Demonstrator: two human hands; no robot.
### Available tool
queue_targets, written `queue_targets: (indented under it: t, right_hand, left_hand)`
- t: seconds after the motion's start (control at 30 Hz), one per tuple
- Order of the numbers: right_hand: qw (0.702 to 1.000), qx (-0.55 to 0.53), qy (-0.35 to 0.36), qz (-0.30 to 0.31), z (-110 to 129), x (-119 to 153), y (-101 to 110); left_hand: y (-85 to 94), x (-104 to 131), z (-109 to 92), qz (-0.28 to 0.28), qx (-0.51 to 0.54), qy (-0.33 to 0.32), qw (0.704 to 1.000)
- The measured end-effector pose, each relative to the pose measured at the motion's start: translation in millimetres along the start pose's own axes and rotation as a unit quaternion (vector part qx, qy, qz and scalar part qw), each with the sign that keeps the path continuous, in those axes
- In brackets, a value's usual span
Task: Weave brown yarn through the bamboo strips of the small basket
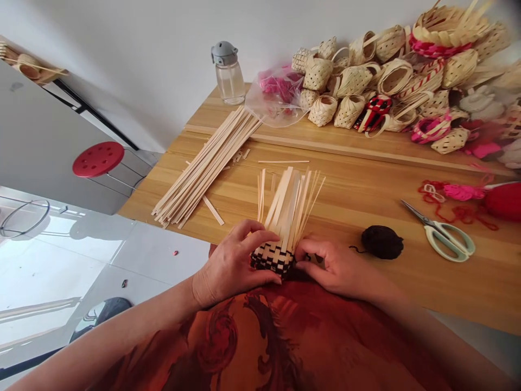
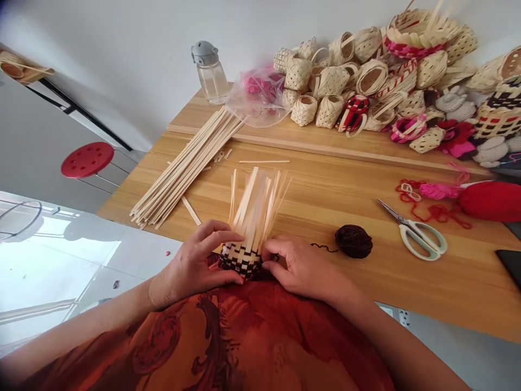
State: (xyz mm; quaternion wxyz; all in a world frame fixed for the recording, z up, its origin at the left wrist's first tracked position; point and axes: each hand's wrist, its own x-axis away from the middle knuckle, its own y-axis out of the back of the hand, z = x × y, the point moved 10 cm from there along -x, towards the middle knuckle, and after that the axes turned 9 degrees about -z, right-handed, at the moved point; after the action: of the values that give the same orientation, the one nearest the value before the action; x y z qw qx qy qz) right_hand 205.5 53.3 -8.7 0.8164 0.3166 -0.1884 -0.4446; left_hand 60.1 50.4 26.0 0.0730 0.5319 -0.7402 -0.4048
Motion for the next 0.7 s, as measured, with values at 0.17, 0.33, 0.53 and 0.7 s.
queue_targets:
  t: [0.17, 0.33, 0.53, 0.7]
  right_hand:
    - [0.999, -0.025, -0.036, 0.01, -5, 0, -3]
    - [0.998, -0.04, -0.024, 0.036, -2, 1, -6]
    - [0.998, -0.057, 0.005, 0.033, -1, -1, -6]
    - [0.998, -0.055, 0.023, -0.005, 1, -1, -6]
  left_hand:
    - [-3.8, 1, 4, 0.013, -0.008, 0.0, 1.0]
    - [-5.2, 5, 0, 0.027, -0.028, -0.042, 0.998]
    - [-4.9, 9, -2, 0.04, -0.06, -0.067, 0.995]
    - [-8.8, 11, -6, 0.066, -0.097, -0.089, 0.989]
